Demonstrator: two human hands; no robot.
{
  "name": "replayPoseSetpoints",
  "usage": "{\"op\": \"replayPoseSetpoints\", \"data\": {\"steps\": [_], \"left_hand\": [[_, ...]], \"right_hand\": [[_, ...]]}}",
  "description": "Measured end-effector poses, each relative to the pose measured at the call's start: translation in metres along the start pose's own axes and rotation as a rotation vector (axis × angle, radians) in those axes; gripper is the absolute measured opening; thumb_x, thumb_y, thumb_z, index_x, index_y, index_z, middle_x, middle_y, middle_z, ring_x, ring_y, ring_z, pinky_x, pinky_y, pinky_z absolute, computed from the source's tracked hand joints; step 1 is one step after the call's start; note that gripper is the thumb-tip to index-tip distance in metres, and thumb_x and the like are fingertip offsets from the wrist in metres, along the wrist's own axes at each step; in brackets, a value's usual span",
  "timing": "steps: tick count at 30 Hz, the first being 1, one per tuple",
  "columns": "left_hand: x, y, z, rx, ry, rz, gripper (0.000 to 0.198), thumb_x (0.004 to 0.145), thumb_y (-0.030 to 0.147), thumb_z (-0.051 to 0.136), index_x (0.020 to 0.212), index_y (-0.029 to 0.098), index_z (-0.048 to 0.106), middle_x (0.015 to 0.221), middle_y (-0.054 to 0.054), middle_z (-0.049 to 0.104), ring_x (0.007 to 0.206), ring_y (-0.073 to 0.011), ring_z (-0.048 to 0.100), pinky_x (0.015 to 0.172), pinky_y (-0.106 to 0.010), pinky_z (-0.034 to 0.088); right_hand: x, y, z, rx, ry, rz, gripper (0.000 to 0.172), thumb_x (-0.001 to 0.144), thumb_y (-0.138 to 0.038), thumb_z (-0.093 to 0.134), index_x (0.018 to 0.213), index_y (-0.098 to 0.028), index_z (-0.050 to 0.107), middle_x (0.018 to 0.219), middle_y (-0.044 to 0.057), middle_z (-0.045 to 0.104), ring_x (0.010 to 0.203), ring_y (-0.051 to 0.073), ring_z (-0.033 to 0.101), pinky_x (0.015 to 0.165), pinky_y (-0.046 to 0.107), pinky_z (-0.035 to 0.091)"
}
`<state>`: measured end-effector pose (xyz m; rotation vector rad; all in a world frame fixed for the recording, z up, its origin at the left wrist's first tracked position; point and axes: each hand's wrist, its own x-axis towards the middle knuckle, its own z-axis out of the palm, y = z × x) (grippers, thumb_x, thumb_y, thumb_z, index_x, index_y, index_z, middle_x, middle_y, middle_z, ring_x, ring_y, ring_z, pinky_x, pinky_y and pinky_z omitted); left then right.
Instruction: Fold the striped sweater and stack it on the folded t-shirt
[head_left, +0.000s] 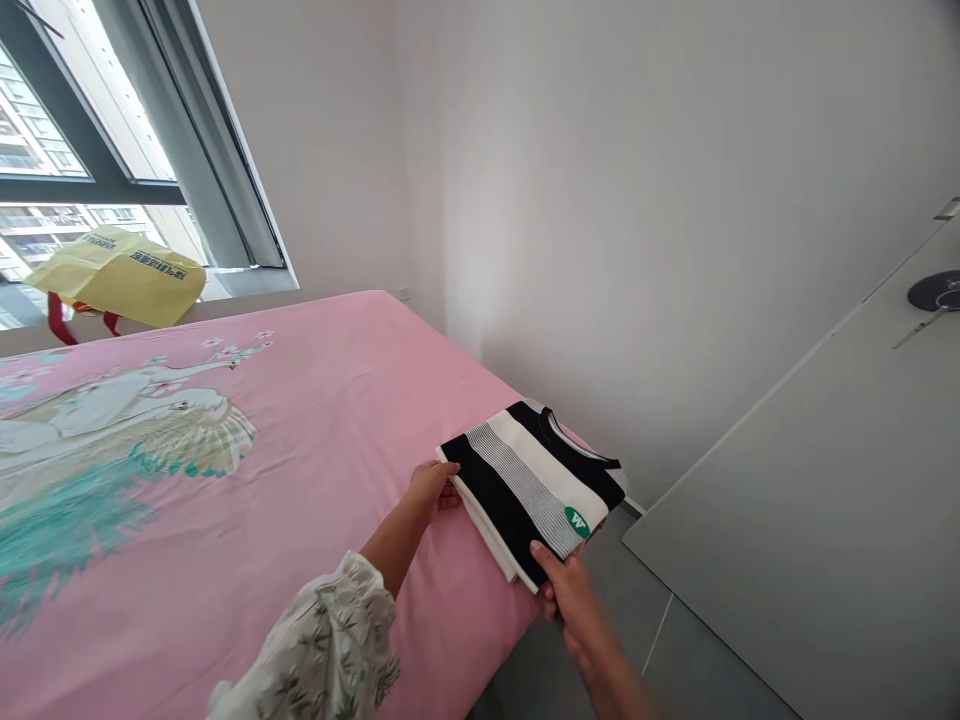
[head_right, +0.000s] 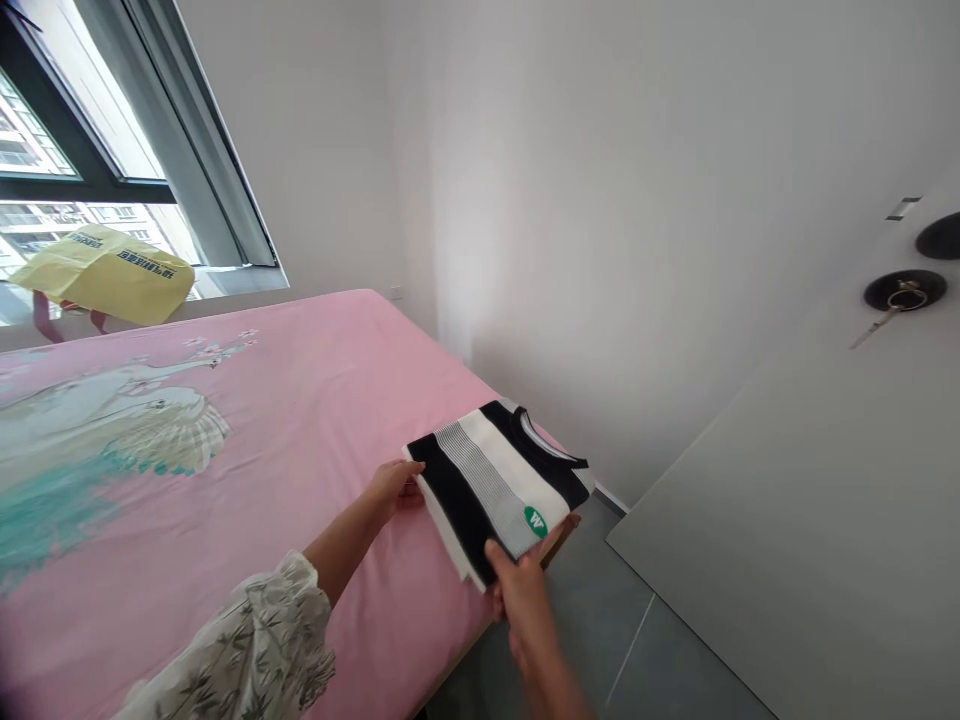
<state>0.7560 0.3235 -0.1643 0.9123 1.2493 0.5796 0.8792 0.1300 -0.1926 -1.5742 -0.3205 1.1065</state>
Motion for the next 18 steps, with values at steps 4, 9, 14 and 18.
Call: {"op": "replayPoseSetpoints", "data": {"steps": [4, 9, 14, 18], "left_hand": [[-0.027, -0.011, -0.048, 0.050, 0.040, 0.002, 0.024, 0.069, 0.029, 0.072, 0.076, 0.017, 0.052, 0.065, -0.004, 0.062, 0.053, -0.0159, 0.061, 0.048, -0.027, 0.050], [-0.042, -0.006, -0.071, 0.112, 0.059, 0.042, 0.034, 0.066, 0.041, 0.075, 0.075, 0.017, 0.052, 0.065, 0.000, 0.059, 0.047, -0.0115, 0.055, 0.042, -0.023, 0.043], [-0.027, 0.012, -0.056, 0.155, 0.062, 0.027, 0.028, 0.071, 0.035, 0.072, 0.068, 0.015, 0.053, 0.055, 0.001, 0.054, 0.040, -0.0077, 0.044, 0.039, -0.022, 0.034], [-0.011, 0.014, -0.054, 0.175, 0.129, 0.098, 0.022, 0.077, 0.028, 0.066, 0.068, 0.016, 0.049, 0.053, 0.007, 0.048, 0.039, -0.0036, 0.035, 0.040, -0.018, 0.025]], "right_hand": [[-0.036, 0.043, 0.016, -0.101, -0.135, 0.092, 0.055, 0.065, -0.071, 0.062, 0.063, -0.019, 0.044, 0.044, -0.004, 0.048, 0.033, 0.007, 0.041, 0.032, 0.020, 0.031], [-0.049, 0.065, 0.022, -0.017, -0.177, 0.125, 0.060, 0.062, -0.077, 0.060, 0.065, -0.018, 0.046, 0.049, -0.004, 0.051, 0.035, 0.007, 0.044, 0.033, 0.020, 0.034], [-0.052, 0.057, 0.027, 0.056, -0.152, 0.151, 0.061, 0.057, -0.075, 0.066, 0.062, -0.019, 0.041, 0.047, -0.005, 0.050, 0.035, 0.007, 0.042, 0.033, 0.020, 0.032], [-0.054, 0.055, 0.034, 0.050, -0.147, 0.144, 0.061, 0.057, -0.074, 0.067, 0.062, -0.019, 0.041, 0.047, -0.005, 0.051, 0.036, 0.007, 0.043, 0.035, 0.020, 0.034]]}}
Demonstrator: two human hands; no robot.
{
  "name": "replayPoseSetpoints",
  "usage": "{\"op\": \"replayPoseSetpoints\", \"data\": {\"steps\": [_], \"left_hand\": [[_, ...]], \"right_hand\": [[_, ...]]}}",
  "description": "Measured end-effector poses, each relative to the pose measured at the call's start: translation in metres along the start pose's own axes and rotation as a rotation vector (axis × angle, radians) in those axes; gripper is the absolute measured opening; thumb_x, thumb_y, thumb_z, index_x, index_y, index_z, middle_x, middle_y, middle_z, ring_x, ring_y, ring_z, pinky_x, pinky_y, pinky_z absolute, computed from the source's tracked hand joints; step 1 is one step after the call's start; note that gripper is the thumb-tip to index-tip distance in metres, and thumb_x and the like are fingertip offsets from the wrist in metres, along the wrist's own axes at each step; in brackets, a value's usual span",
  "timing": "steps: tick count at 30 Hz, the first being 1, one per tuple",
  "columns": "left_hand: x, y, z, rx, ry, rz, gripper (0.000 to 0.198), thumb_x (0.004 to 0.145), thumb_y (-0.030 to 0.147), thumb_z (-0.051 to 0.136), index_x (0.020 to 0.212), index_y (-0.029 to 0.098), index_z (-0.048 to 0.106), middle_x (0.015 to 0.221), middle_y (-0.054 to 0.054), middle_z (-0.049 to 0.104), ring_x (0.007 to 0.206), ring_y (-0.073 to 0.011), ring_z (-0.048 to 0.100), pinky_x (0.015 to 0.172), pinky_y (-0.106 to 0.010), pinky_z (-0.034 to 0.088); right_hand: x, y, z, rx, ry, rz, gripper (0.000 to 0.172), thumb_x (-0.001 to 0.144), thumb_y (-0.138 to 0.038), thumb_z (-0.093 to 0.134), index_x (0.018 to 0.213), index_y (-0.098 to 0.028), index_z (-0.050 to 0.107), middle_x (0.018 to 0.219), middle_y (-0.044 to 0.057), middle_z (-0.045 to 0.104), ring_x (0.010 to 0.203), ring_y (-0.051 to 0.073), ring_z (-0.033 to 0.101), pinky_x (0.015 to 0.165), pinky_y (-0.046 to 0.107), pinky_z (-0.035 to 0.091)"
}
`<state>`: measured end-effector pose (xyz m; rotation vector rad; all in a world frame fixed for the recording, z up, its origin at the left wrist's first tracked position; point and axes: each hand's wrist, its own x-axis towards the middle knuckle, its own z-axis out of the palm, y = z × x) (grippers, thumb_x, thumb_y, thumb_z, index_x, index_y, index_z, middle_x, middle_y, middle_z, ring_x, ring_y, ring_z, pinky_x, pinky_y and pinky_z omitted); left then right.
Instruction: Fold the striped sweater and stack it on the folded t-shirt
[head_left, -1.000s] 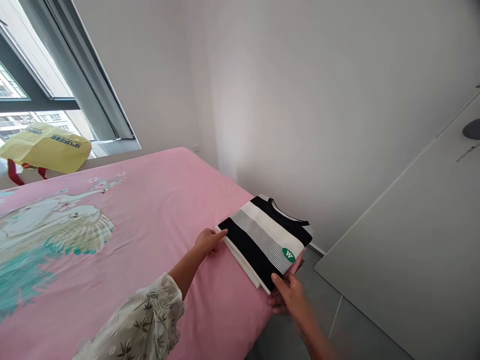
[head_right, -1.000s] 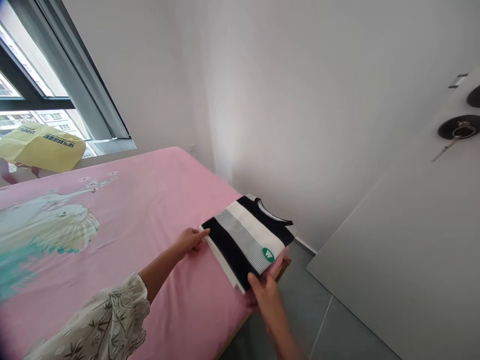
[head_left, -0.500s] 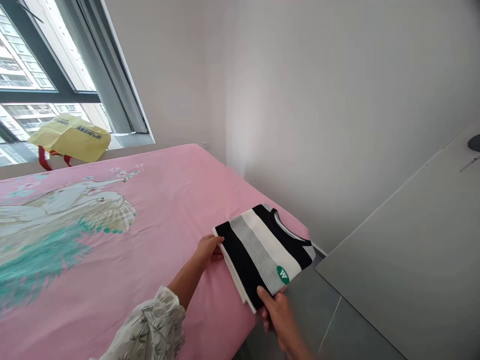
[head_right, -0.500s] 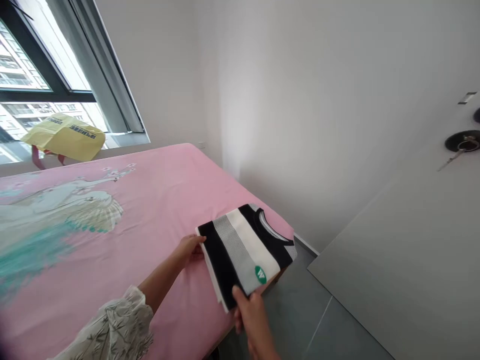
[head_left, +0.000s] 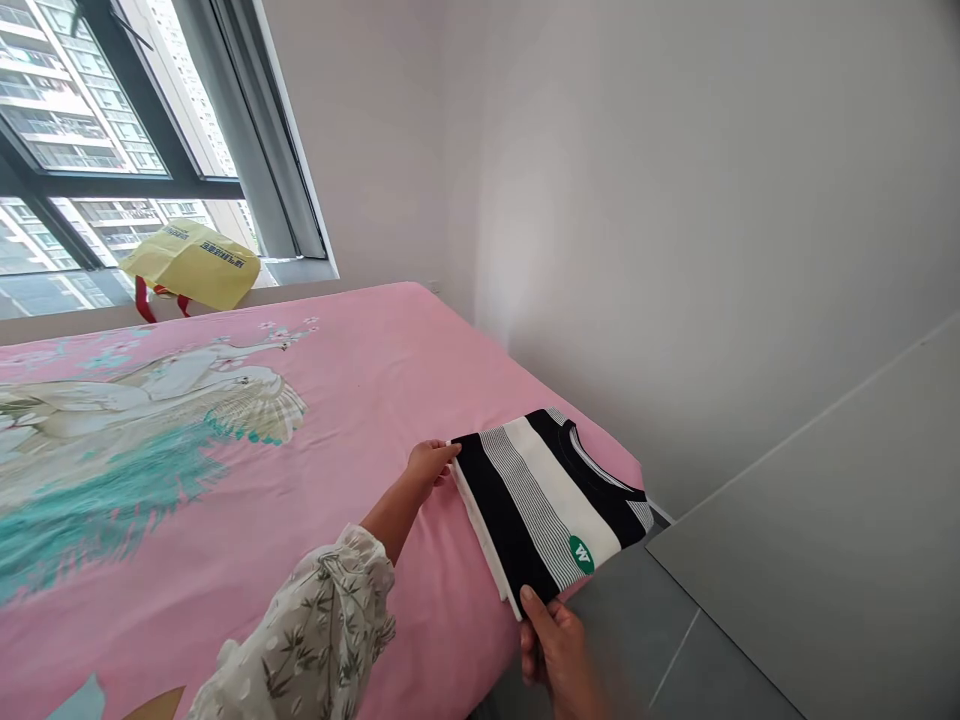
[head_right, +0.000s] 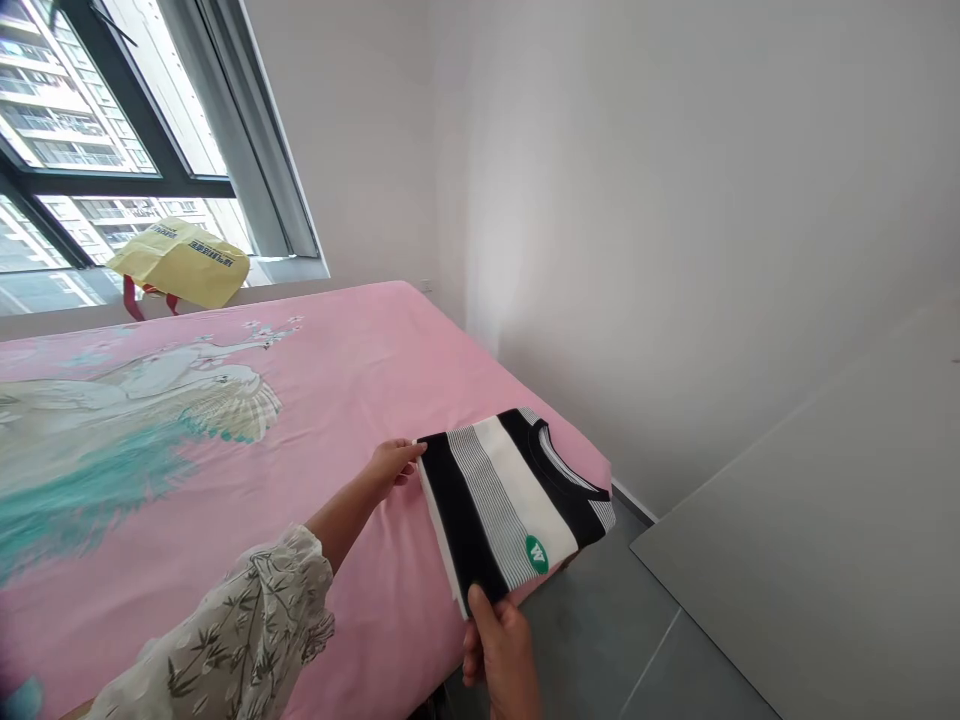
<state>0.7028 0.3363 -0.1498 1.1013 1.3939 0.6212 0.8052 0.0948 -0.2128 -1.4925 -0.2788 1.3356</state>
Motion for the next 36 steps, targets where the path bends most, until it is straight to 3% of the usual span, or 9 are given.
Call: {"op": "replayPoseSetpoints", "data": {"steps": [6, 11, 15, 19, 23, 27, 31, 36], "left_hand": [[0.011, -0.018, 0.000, 0.067, 0.075, 0.020, 0.026, 0.071, 0.031, 0.069, 0.061, 0.018, 0.049, 0.044, 0.007, 0.042, 0.039, -0.0073, 0.037, 0.041, -0.021, 0.029], [0.011, -0.015, 0.002, 0.041, 0.106, 0.070, 0.029, 0.066, 0.037, 0.074, 0.060, 0.019, 0.051, 0.044, 0.008, 0.040, 0.040, -0.0062, 0.036, 0.042, -0.020, 0.030], [0.004, -0.012, -0.001, 0.016, 0.036, 0.006, 0.033, 0.066, 0.043, 0.074, 0.061, 0.019, 0.052, 0.044, 0.006, 0.044, 0.039, -0.0074, 0.039, 0.040, -0.021, 0.034], [-0.021, -0.020, -0.002, -0.027, -0.142, -0.118, 0.043, 0.061, 0.053, 0.076, 0.068, 0.012, 0.063, 0.061, -0.007, 0.063, 0.047, -0.0150, 0.055, 0.045, -0.028, 0.048], [-0.041, -0.027, 0.004, -0.181, -0.305, -0.230, 0.044, 0.063, 0.046, 0.078, 0.080, 0.007, 0.068, 0.081, -0.018, 0.070, 0.068, -0.0237, 0.067, 0.063, -0.033, 0.058], [-0.031, -0.022, 0.019, -0.420, -0.277, -0.226, 0.026, 0.075, 0.031, 0.071, 0.090, 0.010, 0.065, 0.085, -0.012, 0.071, 0.077, -0.0190, 0.068, 0.074, -0.027, 0.058], [-0.022, -0.019, 0.029, -0.587, -0.280, -0.233, 0.021, 0.078, 0.022, 0.067, 0.095, 0.010, 0.063, 0.082, -0.010, 0.072, 0.075, -0.0199, 0.069, 0.075, -0.031, 0.058], [-0.035, -0.024, 0.032, -0.735, -0.422, -0.200, 0.030, 0.076, 0.016, 0.066, 0.105, 0.008, 0.063, 0.098, -0.016, 0.071, 0.091, -0.0268, 0.069, 0.088, -0.041, 0.055]], "right_hand": [[0.006, 0.005, 0.002, -0.078, -0.003, 0.011, 0.063, 0.056, -0.078, 0.063, 0.057, -0.020, 0.040, 0.046, -0.002, 0.053, 0.033, 0.008, 0.044, 0.032, 0.021, 0.032], [0.006, 0.002, 0.001, -0.075, -0.007, -0.007, 0.062, 0.056, -0.076, 0.064, 0.056, -0.020, 0.040, 0.045, -0.001, 0.054, 0.033, 0.008, 0.045, 0.033, 0.020, 0.034], [0.005, 0.001, 0.000, -0.131, 0.003, 0.008, 0.062, 0.058, -0.078, 0.060, 0.056, -0.019, 0.041, 0.046, 0.001, 0.056, 0.033, 0.008, 0.046, 0.033, 0.020, 0.034], [0.004, -0.004, -0.009, -0.151, 0.043, 0.003, 0.069, 0.050, -0.082, 0.062, 0.068, -0.015, 0.051, 0.058, 0.005, 0.063, 0.049, 0.016, 0.059, 0.037, 0.024, 0.045], [-0.001, -0.009, -0.016, 0.072, -0.010, -0.037, 0.059, 0.061, -0.067, 0.070, 0.084, -0.015, 0.056, 0.069, 0.002, 0.064, 0.068, 0.019, 0.064, 0.056, 0.031, 0.056], [-0.003, -0.014, -0.012, 0.403, -0.043, -0.124, 0.043, 0.071, -0.047, 0.074, 0.099, -0.019, 0.057, 0.093, 0.001, 0.067, 0.090, 0.018, 0.064, 0.078, 0.029, 0.055], [0.001, -0.028, -0.005, 0.686, -0.025, -0.203, 0.050, 0.071, -0.035, 0.076, 0.115, -0.025, 0.055, 0.112, 0.002, 0.066, 0.107, 0.020, 0.060, 0.086, 0.031, 0.054], [0.016, -0.052, 0.000, 0.827, 0.003, -0.027, 0.054, 0.070, -0.034, 0.075, 0.119, -0.025, 0.055, 0.109, 0.003, 0.069, 0.107, 0.024, 0.062, 0.089, 0.040, 0.054]]}}
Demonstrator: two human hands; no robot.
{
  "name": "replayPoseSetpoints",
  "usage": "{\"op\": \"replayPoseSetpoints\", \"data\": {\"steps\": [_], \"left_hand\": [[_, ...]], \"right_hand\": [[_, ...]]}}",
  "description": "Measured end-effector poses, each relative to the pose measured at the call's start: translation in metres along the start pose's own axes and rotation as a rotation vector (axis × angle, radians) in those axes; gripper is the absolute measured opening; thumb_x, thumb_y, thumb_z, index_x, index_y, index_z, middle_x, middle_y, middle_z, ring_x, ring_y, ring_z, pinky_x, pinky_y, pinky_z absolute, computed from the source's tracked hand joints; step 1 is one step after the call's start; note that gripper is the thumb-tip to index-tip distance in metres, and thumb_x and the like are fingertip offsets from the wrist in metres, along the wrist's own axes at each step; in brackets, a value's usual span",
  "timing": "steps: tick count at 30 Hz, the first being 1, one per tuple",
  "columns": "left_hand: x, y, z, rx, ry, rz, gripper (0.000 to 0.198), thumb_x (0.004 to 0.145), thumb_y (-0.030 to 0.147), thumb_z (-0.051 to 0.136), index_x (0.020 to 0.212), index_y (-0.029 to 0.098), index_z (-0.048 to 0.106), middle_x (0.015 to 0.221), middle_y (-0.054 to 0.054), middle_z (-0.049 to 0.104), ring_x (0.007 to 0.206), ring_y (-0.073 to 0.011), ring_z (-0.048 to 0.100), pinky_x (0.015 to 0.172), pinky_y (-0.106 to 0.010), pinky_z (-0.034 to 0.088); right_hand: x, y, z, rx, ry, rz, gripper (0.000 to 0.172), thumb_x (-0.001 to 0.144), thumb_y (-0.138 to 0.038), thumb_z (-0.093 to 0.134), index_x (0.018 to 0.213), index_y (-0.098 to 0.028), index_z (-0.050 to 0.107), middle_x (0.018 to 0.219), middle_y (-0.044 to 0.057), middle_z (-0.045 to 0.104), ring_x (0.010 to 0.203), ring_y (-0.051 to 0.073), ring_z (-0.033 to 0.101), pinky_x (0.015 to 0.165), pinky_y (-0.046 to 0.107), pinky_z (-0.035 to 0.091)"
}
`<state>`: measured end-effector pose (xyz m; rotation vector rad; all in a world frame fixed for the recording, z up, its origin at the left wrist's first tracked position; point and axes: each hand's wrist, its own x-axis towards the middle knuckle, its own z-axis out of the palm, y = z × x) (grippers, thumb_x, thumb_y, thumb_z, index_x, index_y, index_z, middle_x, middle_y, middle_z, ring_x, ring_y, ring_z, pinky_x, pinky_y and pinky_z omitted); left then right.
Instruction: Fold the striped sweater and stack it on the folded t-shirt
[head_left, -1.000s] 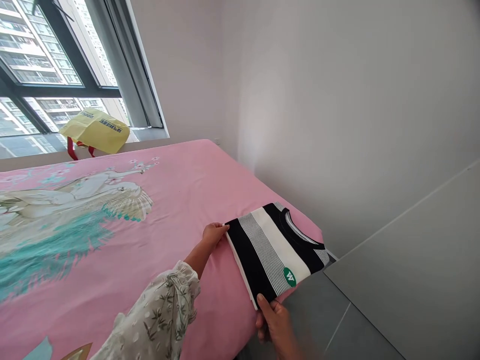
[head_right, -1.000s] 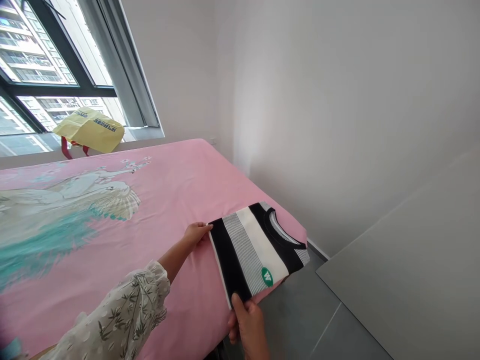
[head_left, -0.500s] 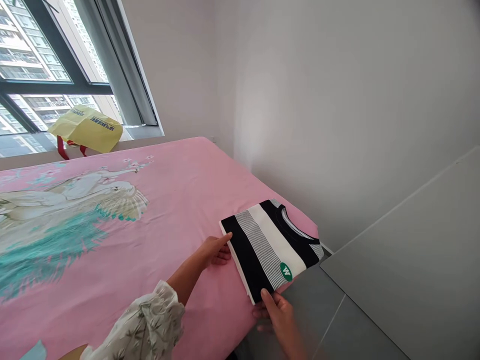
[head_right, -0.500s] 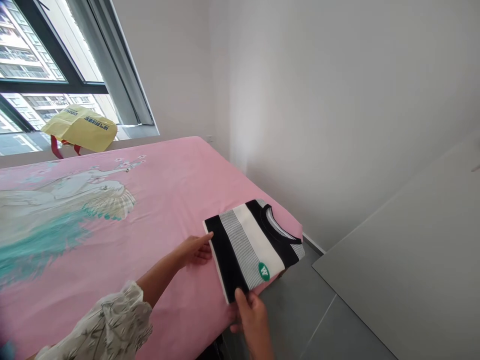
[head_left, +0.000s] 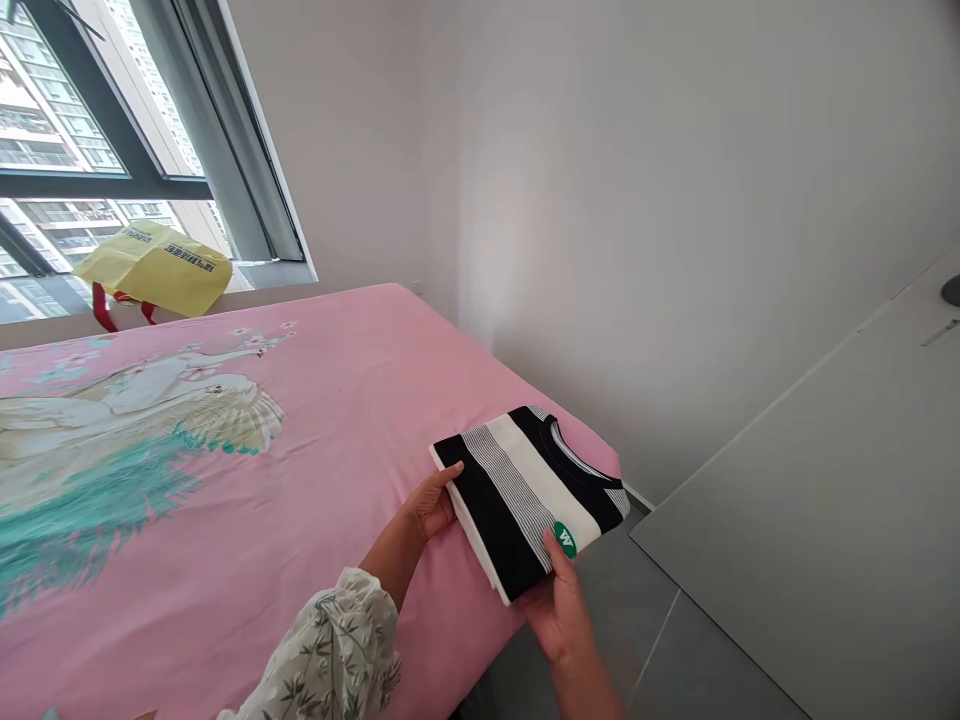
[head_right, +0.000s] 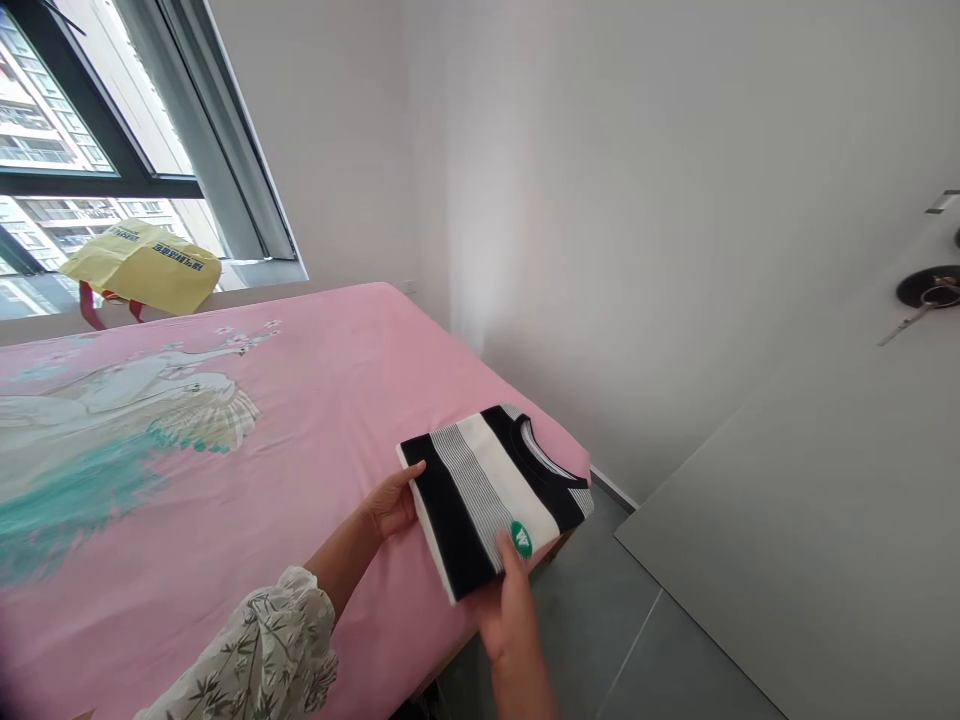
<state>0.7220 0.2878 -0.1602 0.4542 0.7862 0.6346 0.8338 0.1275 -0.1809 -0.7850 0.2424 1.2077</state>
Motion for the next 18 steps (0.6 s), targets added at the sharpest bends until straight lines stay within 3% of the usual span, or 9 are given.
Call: {"op": "replayPoseSetpoints", "data": {"steps": [3, 7, 10, 14, 18], "left_hand": [[0.003, -0.003, 0.003, -0.032, 0.015, 0.006, 0.031, 0.076, 0.016, 0.066, 0.106, 0.007, 0.062, 0.096, -0.017, 0.071, 0.088, -0.0288, 0.069, 0.086, -0.045, 0.055], [0.006, 0.001, 0.017, -0.052, 0.141, 0.027, 0.023, 0.077, 0.010, 0.060, 0.100, 0.007, 0.060, 0.084, -0.014, 0.071, 0.076, -0.0244, 0.070, 0.076, -0.039, 0.059], [-0.013, 0.008, 0.029, -0.063, 0.186, 0.045, 0.023, 0.073, 0.003, 0.059, 0.095, 0.009, 0.058, 0.074, -0.009, 0.069, 0.066, -0.0198, 0.068, 0.067, -0.033, 0.060], [-0.050, 0.018, 0.037, -0.058, 0.139, -0.017, 0.024, 0.070, 0.001, 0.058, 0.092, 0.009, 0.057, 0.075, -0.009, 0.067, 0.065, -0.0200, 0.067, 0.061, -0.033, 0.059], [-0.059, 0.033, 0.063, 0.003, 0.202, -0.044, 0.025, 0.073, -0.001, 0.050, 0.096, 0.008, 0.054, 0.072, -0.009, 0.065, 0.061, -0.0190, 0.066, 0.057, -0.032, 0.059]], "right_hand": [[0.014, -0.003, 0.007, -0.024, 0.018, 0.018, 0.056, 0.068, -0.032, 0.077, 0.119, -0.023, 0.056, 0.108, 0.004, 0.069, 0.104, 0.025, 0.063, 0.089, 0.042, 0.054], [0.015, -0.008, 0.011, -0.131, 0.060, -0.136, 0.070, 0.061, -0.026, 0.081, 0.125, -0.023, 0.053, 0.114, 0.003, 0.067, 0.107, 0.024, 0.062, 0.089, 0.037, 0.054], [-0.009, -0.017, 0.011, -0.194, 0.021, -0.104, 0.070, 0.064, -0.028, 0.080, 0.127, -0.020, 0.051, 0.114, 0.006, 0.067, 0.106, 0.026, 0.062, 0.086, 0.037, 0.055], [-0.051, -0.035, 0.014, -0.203, 0.006, -0.051, 0.072, 0.063, -0.031, 0.081, 0.127, -0.021, 0.051, 0.113, 0.007, 0.067, 0.104, 0.029, 0.063, 0.080, 0.038, 0.057], [-0.061, -0.065, 0.034, -0.220, 0.033, -0.016, 0.073, 0.057, -0.027, 0.083, 0.123, -0.017, 0.054, 0.107, 0.008, 0.069, 0.102, 0.029, 0.063, 0.078, 0.036, 0.057]]}}
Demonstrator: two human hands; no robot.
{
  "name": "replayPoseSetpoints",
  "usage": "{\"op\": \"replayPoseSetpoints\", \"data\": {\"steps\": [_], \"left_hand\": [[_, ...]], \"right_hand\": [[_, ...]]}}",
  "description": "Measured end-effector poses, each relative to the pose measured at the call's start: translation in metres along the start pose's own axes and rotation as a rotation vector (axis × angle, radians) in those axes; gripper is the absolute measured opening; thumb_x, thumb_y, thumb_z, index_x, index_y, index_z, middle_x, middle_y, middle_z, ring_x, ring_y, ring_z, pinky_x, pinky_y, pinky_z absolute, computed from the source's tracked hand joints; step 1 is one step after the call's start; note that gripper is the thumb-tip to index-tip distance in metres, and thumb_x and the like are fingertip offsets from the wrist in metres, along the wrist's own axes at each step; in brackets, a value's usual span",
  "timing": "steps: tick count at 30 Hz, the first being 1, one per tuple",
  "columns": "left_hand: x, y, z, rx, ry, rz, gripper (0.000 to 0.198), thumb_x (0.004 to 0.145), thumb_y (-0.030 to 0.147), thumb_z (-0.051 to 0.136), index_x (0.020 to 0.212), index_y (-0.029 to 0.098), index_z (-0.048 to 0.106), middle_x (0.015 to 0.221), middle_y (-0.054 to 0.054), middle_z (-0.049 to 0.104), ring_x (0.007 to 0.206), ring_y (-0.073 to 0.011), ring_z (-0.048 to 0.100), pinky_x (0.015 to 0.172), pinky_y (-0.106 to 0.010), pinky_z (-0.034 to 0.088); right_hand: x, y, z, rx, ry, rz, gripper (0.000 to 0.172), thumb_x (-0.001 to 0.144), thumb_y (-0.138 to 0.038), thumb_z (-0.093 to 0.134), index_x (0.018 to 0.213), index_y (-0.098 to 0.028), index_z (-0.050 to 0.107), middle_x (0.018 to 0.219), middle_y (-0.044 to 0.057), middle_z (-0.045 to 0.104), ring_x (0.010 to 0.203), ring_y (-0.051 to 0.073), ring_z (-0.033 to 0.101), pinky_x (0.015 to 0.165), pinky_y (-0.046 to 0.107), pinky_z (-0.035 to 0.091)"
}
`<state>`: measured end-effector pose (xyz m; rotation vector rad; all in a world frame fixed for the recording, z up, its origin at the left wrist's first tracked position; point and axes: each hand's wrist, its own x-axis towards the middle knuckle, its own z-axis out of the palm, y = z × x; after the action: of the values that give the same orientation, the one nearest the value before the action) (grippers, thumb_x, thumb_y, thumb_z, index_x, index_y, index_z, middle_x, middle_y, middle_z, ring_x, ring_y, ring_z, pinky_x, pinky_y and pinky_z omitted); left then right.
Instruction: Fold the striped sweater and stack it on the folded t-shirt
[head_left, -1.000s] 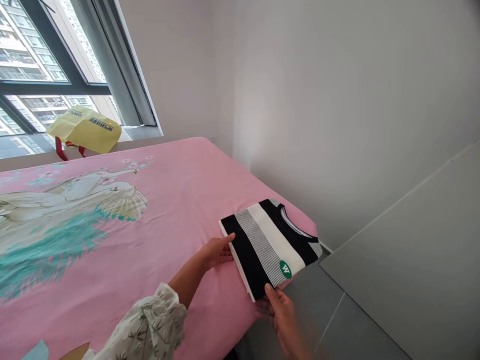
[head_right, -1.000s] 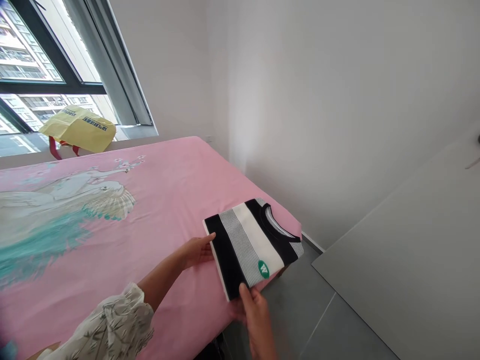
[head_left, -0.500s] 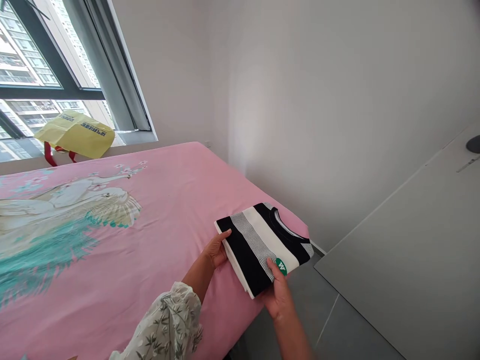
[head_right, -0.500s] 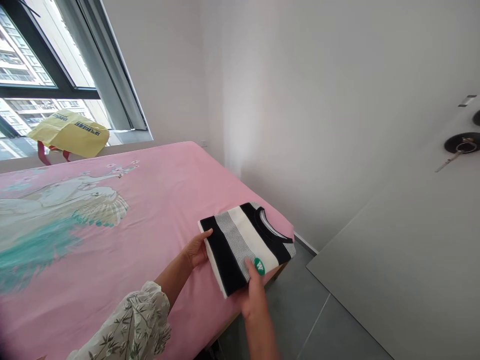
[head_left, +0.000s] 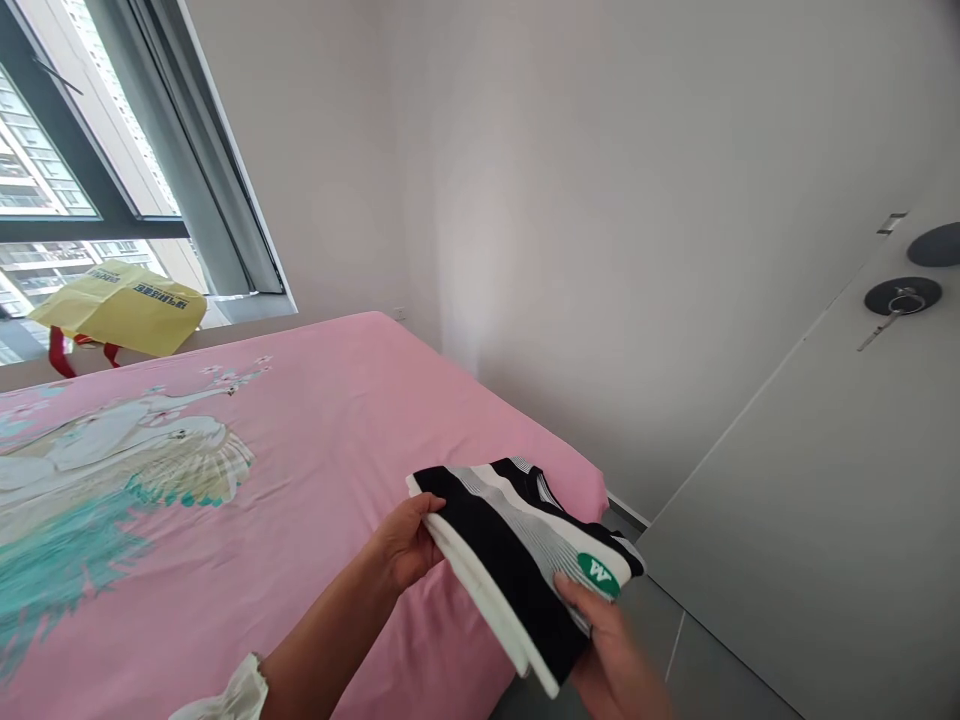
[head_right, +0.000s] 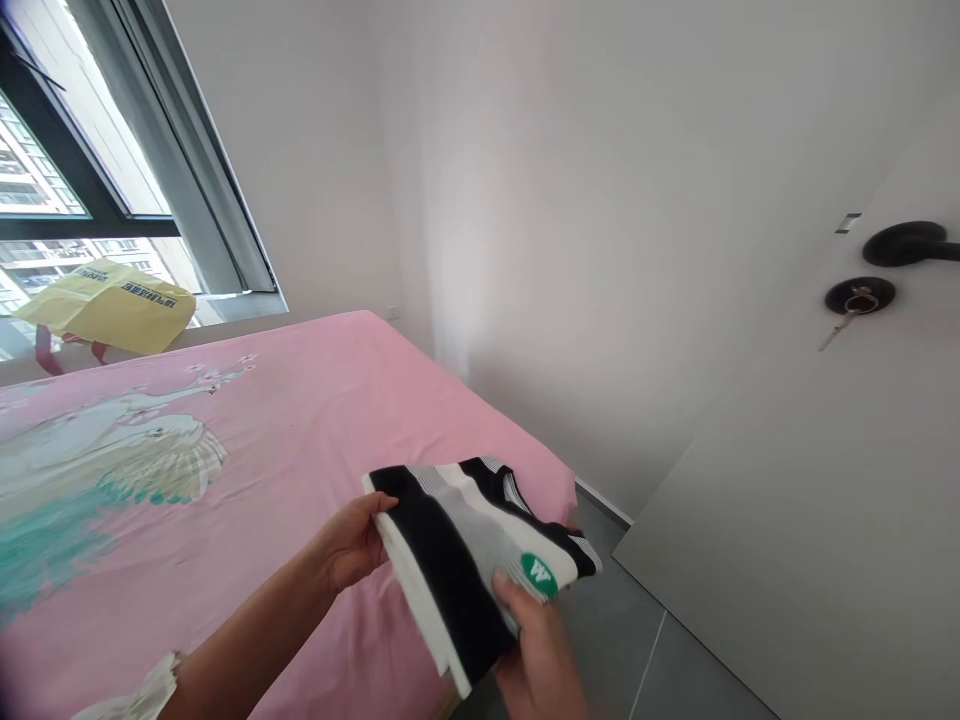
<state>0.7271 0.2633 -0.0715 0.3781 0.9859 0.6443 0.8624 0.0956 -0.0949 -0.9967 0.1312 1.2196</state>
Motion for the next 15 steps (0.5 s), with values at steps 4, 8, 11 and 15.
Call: {"op": "replayPoseSetpoints", "data": {"steps": [4, 8, 11, 15], "left_hand": [[0.003, 0.028, 0.057, -0.022, -0.102, 0.153, 0.020, 0.077, 0.000, 0.045, 0.094, 0.008, 0.054, 0.069, -0.007, 0.062, 0.057, -0.0155, 0.064, 0.054, -0.028, 0.058], [0.021, 0.050, 0.092, -0.066, -0.260, 0.290, 0.023, 0.077, 0.001, 0.049, 0.096, 0.011, 0.057, 0.077, -0.004, 0.065, 0.066, -0.0148, 0.066, 0.068, -0.030, 0.060], [0.053, 0.043, 0.078, -0.038, -0.245, 0.275, 0.027, 0.077, 0.003, 0.050, 0.101, 0.012, 0.058, 0.078, -0.004, 0.067, 0.067, -0.0152, 0.066, 0.073, -0.032, 0.059], [0.097, 0.011, 0.023, 0.041, -0.074, 0.148, 0.030, 0.079, 0.000, 0.043, 0.105, 0.008, 0.055, 0.070, -0.007, 0.066, 0.059, -0.0176, 0.066, 0.065, -0.034, 0.060]], "right_hand": [[0.016, -0.063, 0.025, -0.071, -0.089, -0.188, 0.061, 0.057, -0.022, 0.082, 0.113, -0.015, 0.061, 0.101, 0.007, 0.071, 0.095, 0.027, 0.065, 0.079, 0.036, 0.057], [0.045, -0.103, 0.040, -0.068, -0.133, -0.347, 0.056, 0.057, -0.020, 0.081, 0.110, -0.014, 0.064, 0.096, 0.007, 0.071, 0.085, 0.025, 0.067, 0.079, 0.039, 0.056], [0.080, -0.082, 0.032, -0.020, -0.086, -0.327, 0.055, 0.054, -0.020, 0.081, 0.106, -0.015, 0.064, 0.096, 0.007, 0.071, 0.085, 0.026, 0.067, 0.078, 0.040, 0.056], [0.132, -0.012, -0.001, -0.056, -0.010, -0.209, 0.053, 0.053, -0.022, 0.080, 0.103, -0.016, 0.064, 0.085, 0.003, 0.073, 0.083, 0.025, 0.068, 0.077, 0.039, 0.056]]}}
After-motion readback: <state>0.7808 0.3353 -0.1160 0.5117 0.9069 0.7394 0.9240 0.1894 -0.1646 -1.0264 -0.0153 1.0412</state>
